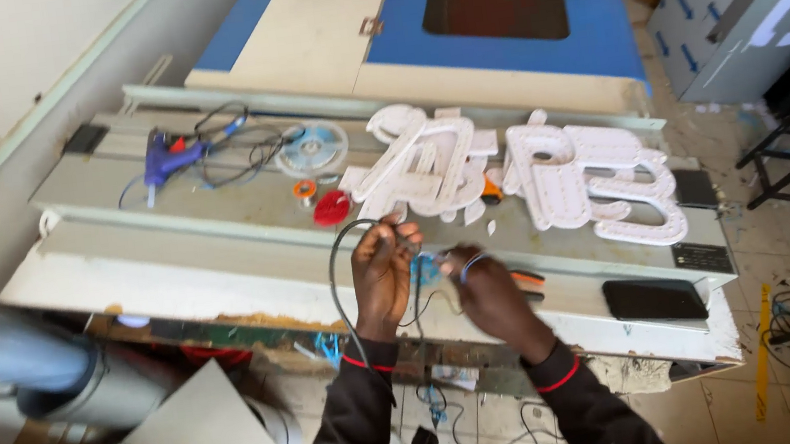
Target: The person is preparing electrical wires by stripping the insulation and cutting them to size using pliers at a workbench in a sign shop.
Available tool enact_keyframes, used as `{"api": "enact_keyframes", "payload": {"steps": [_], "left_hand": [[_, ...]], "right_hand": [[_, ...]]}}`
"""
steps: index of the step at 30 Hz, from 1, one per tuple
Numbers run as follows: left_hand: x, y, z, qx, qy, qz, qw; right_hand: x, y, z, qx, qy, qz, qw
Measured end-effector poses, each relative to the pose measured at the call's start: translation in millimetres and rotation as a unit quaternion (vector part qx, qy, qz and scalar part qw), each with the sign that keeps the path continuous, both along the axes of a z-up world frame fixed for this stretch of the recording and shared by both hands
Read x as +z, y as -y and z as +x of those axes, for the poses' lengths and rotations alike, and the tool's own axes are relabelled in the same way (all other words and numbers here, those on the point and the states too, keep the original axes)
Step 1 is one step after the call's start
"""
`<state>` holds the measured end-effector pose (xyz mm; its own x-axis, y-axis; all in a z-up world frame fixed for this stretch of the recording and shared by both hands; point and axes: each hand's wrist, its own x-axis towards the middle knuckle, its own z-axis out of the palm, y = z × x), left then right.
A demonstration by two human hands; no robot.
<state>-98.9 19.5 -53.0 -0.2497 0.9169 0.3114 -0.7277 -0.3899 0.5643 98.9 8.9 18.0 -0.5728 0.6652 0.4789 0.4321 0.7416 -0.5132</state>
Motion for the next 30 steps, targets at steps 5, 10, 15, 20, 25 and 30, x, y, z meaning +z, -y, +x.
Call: {"api": "enact_keyframes", "payload": {"steps": [5, 10, 15, 20, 25, 30], "left_hand": [[-18.6, -22.8, 9.8, -0.026, 0.071, -0.172, 0.982], [-43.9, -72.0, -11.1, -0.104, 0.157, -0.163, 0.968], [-100.3, -116.8, -31.1, 0.01, 0.094, -0.299, 0.95], [-124.7, -134.1, -31.3, 0.28, -0.143, -0.345, 0.884], [-136.4, -142.2, -33.4, 0.403, -0.4, -0.326, 0.756], [-118.6, -167.2, -51.1, 0.518, -0.436, -0.18, 0.713]], "right_hand": [[-25.4, 0.5, -9.8, -0.078, 0.029, -0.148, 0.985], [-46.4, -9.4, -24.2, -0.025, -0.067, -0.256, 0.964], [-98.3, -16.9, -68.3, -0.128, 0.071, -0.222, 0.964], [-95.2, -16.6, -73.7, -0.06, 0.12, -0.22, 0.966], [-112.3, -26.9, -81.2, -0.061, 0.156, -0.202, 0.965], [-89.6, -43.1, -84.6, -0.031, 0.195, -0.248, 0.948]]}}
